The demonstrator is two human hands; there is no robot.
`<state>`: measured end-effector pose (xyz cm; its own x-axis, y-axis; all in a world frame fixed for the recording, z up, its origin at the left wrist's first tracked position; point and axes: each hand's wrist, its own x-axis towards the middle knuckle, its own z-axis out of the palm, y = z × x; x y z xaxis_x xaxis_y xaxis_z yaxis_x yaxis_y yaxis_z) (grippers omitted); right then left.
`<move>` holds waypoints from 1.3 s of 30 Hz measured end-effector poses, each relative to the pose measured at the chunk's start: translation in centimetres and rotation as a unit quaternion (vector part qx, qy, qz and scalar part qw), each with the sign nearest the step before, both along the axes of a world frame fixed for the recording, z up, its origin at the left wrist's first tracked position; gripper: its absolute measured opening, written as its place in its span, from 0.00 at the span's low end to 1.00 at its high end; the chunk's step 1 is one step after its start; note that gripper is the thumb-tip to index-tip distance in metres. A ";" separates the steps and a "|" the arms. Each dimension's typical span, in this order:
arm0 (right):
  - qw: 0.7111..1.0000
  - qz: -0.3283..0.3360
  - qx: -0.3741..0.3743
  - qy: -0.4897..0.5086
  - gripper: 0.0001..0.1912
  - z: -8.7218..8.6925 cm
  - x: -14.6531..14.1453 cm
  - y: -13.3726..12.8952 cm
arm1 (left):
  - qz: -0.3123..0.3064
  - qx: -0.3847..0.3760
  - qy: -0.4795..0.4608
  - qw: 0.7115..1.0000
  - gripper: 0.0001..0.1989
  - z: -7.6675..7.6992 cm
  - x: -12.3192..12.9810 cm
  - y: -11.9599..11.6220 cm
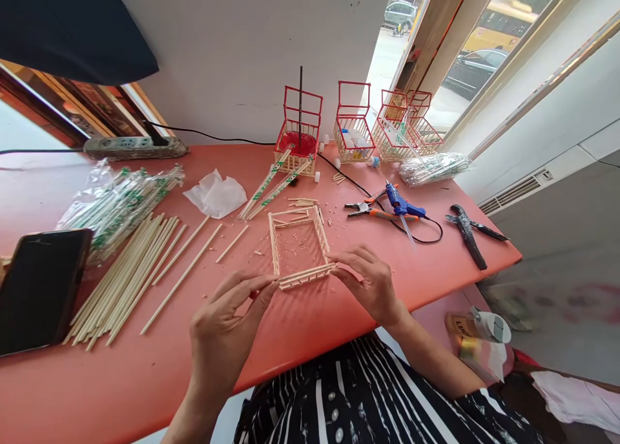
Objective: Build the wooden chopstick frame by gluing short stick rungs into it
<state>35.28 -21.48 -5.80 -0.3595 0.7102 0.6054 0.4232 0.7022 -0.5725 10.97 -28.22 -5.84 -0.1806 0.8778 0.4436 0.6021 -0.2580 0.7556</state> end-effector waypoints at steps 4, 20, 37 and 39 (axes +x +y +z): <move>1.000 -0.002 0.001 0.014 0.14 -0.2 -0.1 -0.2 | 0.002 0.006 0.000 1.000 0.03 -0.1 0.1 0.0; 0.999 0.018 -0.029 -0.013 0.12 1.0 -0.1 0.1 | 0.016 0.004 -0.049 0.999 0.04 -0.3 0.6 0.1; 0.997 0.009 -0.066 0.043 0.10 0.0 -0.6 0.1 | 0.020 -0.015 -0.078 0.997 0.04 -0.6 0.4 0.1; 0.997 0.013 -0.065 0.047 0.10 0.0 -0.6 0.2 | 0.024 -0.021 -0.076 0.997 0.05 -0.4 0.5 0.2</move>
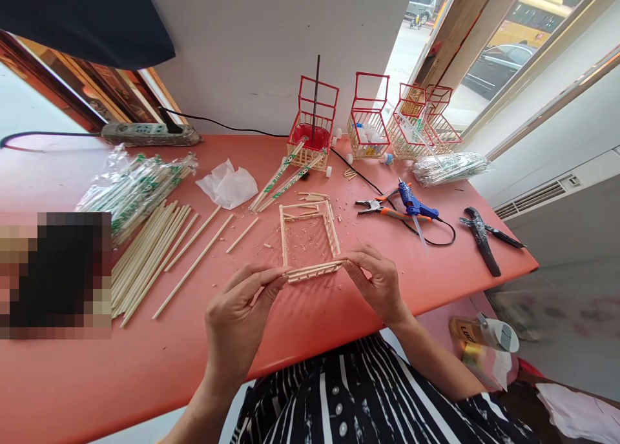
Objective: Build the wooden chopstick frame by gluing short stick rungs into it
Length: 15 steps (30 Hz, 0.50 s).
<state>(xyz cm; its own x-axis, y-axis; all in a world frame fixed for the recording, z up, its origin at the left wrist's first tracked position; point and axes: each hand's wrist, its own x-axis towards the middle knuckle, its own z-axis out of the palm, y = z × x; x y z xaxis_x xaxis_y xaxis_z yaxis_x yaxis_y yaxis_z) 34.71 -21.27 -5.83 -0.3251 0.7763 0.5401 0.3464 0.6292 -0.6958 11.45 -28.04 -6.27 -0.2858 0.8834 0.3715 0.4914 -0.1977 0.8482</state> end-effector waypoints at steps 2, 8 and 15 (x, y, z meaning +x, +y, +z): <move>1.000 0.001 -0.001 0.000 0.10 0.0 0.0 0.1 | 0.001 -0.003 0.002 1.000 0.05 0.1 0.1 0.1; 1.000 0.003 -0.001 0.000 0.10 0.0 0.0 0.2 | 0.001 0.005 0.018 1.000 0.05 0.2 0.1 0.0; 1.000 0.006 -0.002 -0.006 0.10 0.0 0.0 0.2 | -0.006 0.001 0.036 0.999 0.05 -0.2 0.0 -0.1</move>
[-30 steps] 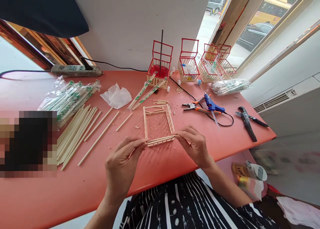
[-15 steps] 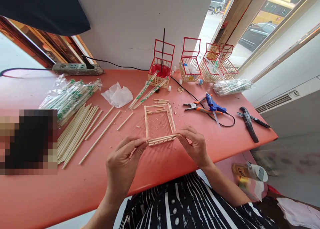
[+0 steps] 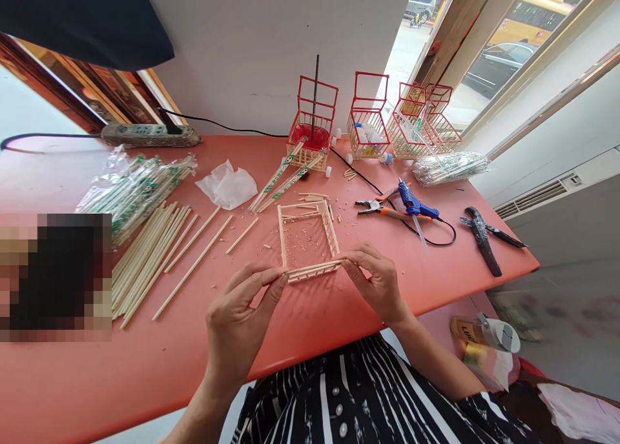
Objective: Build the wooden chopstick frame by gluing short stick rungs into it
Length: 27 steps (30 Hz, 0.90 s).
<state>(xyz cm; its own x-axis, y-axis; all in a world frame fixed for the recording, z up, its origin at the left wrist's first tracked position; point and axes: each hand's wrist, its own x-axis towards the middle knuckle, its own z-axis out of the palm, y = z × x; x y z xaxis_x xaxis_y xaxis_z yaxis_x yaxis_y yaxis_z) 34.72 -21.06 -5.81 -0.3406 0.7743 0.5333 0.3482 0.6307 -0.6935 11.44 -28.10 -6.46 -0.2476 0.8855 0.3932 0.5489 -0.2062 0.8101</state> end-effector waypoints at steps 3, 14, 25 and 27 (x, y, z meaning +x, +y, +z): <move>1.000 -0.002 -0.002 -0.004 0.10 0.0 0.0 0.0 | 0.001 -0.004 -0.003 1.000 0.06 0.0 0.0 0.0; 1.000 0.011 0.009 -0.014 0.08 0.3 0.2 0.3 | -0.004 0.007 -0.013 1.000 0.06 0.5 0.3 0.1; 0.999 0.038 -0.005 -0.027 0.05 0.9 0.2 0.9 | -0.014 -0.005 -0.032 0.999 0.07 0.8 -0.7 0.1; 0.999 0.030 -0.016 -0.014 0.05 1.2 0.2 1.0 | 0.006 -0.011 -0.034 0.999 0.09 1.1 -2.1 0.6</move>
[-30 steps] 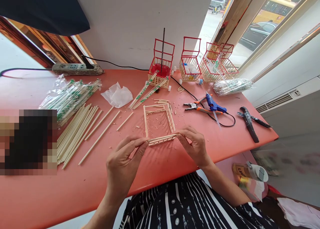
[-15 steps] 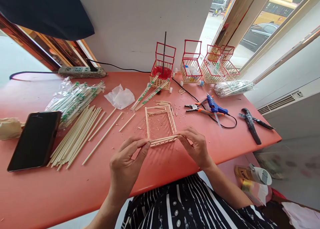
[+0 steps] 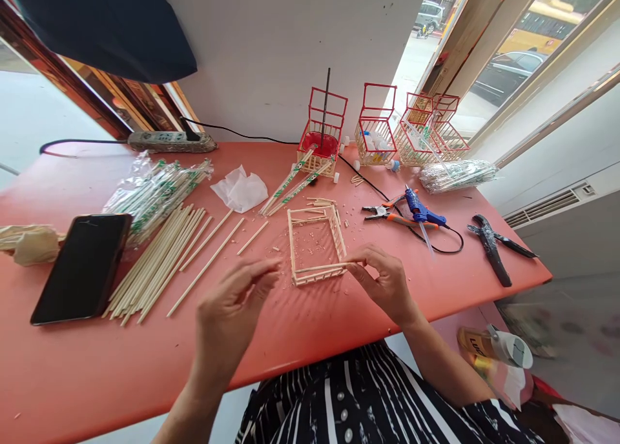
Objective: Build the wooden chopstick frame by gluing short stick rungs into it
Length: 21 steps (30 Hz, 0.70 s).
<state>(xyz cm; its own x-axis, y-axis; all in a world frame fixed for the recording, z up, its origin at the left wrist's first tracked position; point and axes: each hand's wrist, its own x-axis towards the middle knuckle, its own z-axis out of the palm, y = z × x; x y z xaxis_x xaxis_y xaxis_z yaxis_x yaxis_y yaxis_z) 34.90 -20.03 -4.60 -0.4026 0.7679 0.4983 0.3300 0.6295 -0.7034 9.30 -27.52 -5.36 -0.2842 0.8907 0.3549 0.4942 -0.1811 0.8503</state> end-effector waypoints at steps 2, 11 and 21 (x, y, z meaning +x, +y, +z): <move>1.000 -0.010 -0.009 0.018 0.05 0.4 0.0 0.2 | 0.049 -0.012 0.040 0.998 0.11 0.1 -1.9 1.1; 0.998 -0.045 -0.014 0.039 0.07 1.9 0.7 1.3 | 0.007 -0.237 0.390 0.890 0.10 -2.6 -6.9 7.3; 0.999 -0.030 0.017 0.013 0.05 2.9 2.2 2.4 | 0.029 -0.206 0.285 0.936 0.11 0.3 -7.1 6.5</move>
<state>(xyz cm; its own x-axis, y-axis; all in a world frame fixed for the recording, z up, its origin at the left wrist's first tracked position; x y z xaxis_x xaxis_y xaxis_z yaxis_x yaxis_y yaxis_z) 37.14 -17.68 -1.72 -0.3425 0.7726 0.5346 0.3493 0.6329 -0.6909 2.18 -20.99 -5.04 -0.2059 0.9741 0.0934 0.8872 0.1456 0.4378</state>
